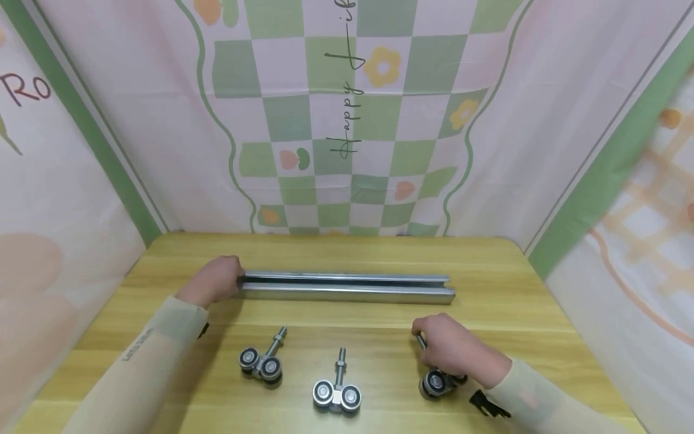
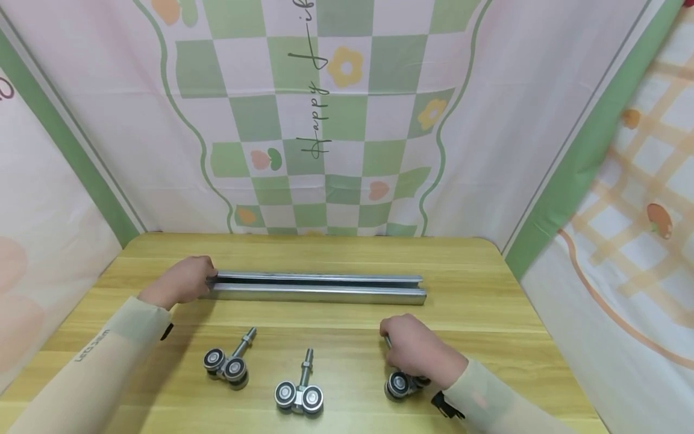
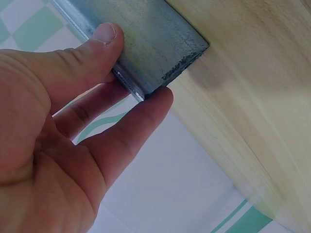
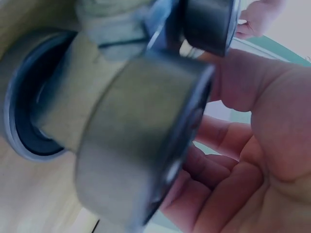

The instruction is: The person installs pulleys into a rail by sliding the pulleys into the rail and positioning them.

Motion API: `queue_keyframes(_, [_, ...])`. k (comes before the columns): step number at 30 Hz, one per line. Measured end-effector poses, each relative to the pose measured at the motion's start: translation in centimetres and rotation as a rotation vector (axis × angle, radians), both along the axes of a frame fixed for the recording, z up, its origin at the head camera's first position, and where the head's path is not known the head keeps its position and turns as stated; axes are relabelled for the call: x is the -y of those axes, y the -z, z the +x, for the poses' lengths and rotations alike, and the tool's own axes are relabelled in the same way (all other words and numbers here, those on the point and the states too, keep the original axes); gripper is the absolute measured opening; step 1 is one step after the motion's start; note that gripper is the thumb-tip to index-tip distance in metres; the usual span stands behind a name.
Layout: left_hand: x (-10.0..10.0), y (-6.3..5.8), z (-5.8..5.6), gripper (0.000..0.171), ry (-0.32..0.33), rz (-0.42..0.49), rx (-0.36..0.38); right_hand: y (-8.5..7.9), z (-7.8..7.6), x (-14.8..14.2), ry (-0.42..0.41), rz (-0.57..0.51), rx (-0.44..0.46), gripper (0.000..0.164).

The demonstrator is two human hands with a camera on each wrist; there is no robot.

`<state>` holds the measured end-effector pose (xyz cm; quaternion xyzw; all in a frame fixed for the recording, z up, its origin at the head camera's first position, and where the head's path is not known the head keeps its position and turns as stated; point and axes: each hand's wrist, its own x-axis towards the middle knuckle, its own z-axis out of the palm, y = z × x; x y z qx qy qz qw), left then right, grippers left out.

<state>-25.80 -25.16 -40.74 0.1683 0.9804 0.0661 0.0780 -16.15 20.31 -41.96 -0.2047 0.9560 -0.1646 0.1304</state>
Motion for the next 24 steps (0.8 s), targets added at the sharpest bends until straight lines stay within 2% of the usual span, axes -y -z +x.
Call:
queue_keyframes(7, [-0.1, 0.1, -0.1, 0.016, -0.004, 0.004, -0.002, -0.9, 0.2, -0.2, 0.088, -0.019, 0.012, 0.043])
queue_keyframes(13, [0.0, 0.2, -0.2, 0.018, -0.024, 0.01, 0.024, -1.1, 0.3, -0.7, 0.118, -0.037, -0.056, 0.045])
queue_keyframes(19, [0.1, 0.2, -0.2, 0.018, -0.014, 0.002, 0.016, -1.1, 0.1, -1.3, 0.142, -0.082, -0.117, 0.045])
queue_keyframes(24, [0.0, 0.2, -0.3, 0.017, -0.022, 0.005, 0.022, -1.2, 0.1, -1.4, 0.166, -0.116, -0.127, 0.047])
